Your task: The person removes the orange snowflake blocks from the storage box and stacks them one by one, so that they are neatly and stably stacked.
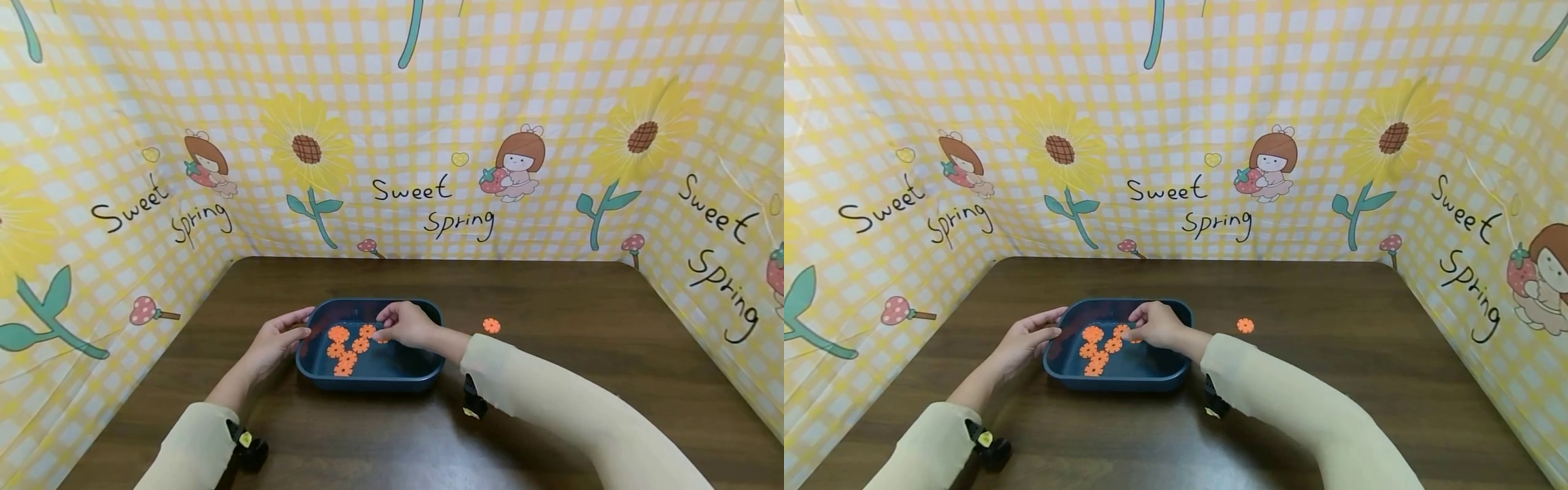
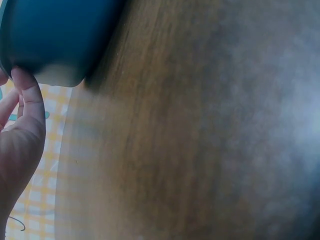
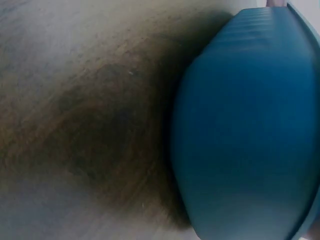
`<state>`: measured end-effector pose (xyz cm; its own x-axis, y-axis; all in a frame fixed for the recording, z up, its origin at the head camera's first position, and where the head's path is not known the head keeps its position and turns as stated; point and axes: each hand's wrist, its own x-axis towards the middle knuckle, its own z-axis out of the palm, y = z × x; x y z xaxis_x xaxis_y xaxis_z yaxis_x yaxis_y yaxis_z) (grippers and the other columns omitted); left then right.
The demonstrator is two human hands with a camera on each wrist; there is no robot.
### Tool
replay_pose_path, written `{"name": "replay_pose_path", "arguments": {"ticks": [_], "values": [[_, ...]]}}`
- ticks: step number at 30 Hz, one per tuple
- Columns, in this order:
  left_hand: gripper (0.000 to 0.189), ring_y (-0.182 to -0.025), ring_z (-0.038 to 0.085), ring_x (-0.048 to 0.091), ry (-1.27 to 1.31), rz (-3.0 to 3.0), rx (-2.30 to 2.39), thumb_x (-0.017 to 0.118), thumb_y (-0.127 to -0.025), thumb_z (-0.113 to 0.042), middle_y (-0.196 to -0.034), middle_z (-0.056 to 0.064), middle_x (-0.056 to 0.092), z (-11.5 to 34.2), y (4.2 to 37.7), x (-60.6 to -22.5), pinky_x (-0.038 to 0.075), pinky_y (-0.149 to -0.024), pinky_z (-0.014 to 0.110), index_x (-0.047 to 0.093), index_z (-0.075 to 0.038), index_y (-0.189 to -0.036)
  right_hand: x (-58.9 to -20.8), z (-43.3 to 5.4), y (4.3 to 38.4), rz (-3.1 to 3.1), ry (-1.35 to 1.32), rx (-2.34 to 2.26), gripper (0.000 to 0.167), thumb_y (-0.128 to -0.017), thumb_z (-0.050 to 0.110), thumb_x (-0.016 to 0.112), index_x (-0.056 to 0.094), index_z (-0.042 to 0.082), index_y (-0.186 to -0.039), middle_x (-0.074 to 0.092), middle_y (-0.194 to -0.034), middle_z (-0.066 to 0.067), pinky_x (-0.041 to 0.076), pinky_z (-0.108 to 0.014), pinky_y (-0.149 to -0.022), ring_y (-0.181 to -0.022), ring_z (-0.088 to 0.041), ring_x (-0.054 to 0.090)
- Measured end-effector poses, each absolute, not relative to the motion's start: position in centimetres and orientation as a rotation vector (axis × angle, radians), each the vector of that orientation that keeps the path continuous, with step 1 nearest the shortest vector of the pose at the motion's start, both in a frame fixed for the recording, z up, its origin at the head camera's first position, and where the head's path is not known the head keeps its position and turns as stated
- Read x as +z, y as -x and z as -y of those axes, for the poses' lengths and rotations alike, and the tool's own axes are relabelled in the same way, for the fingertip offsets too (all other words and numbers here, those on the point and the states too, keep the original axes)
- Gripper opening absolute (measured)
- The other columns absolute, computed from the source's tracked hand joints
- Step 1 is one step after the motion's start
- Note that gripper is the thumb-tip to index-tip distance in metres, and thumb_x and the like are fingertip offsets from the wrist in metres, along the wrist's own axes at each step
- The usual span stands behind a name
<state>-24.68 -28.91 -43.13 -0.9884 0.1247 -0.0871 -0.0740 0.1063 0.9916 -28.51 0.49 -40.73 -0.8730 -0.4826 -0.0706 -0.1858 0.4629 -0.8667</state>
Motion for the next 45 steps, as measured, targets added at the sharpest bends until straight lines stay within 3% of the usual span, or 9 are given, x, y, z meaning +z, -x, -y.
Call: {"name": "replay_pose_path", "arguments": {"ticks": [15,29,45], "values": [[0.05,-0.103,0.019,0.061,-0.032,-2.231,2.003,0.058,-0.097,-0.006,-0.131,0.022,0.05,28.7,24.6,-43.4,0.053,-0.084,0.03,0.043,-0.001,-0.145,-41.6,-0.2,28.5,-2.492,0.45,-1.217,0.034,-0.082,0.019,0.079,0.067,0.005,-0.111,0.059,-0.086,-0.005,0.047,-0.028,-0.062,-0.073,-0.018,0.054],[0.051,-0.102,0.017,0.061,-0.04,-2.228,2.017,0.06,-0.097,-0.009,-0.13,0.019,0.053,28.7,24.8,-43.5,0.053,-0.085,0.031,0.044,-0.002,-0.144,-42.1,0.0,28.8,-2.556,0.404,-1.111,0.041,-0.081,0.015,0.08,0.068,0.005,-0.118,0.054,-0.065,-0.001,0.039,-0.023,-0.051,-0.056,-0.013,0.049],[0.051,-0.099,0.016,0.062,-0.019,-2.218,2.018,0.059,-0.097,-0.008,-0.13,0.02,0.052,28.8,24.7,-43.3,0.054,-0.082,0.029,0.043,-0.002,-0.145,-42.4,0.7,29.5,-2.5,0.323,-1.154,0.024,-0.075,0.007,0.084,0.074,0.013,-0.096,0.056,-0.071,-0.004,0.041,-0.026,-0.054,-0.063,-0.017,0.051]]}}
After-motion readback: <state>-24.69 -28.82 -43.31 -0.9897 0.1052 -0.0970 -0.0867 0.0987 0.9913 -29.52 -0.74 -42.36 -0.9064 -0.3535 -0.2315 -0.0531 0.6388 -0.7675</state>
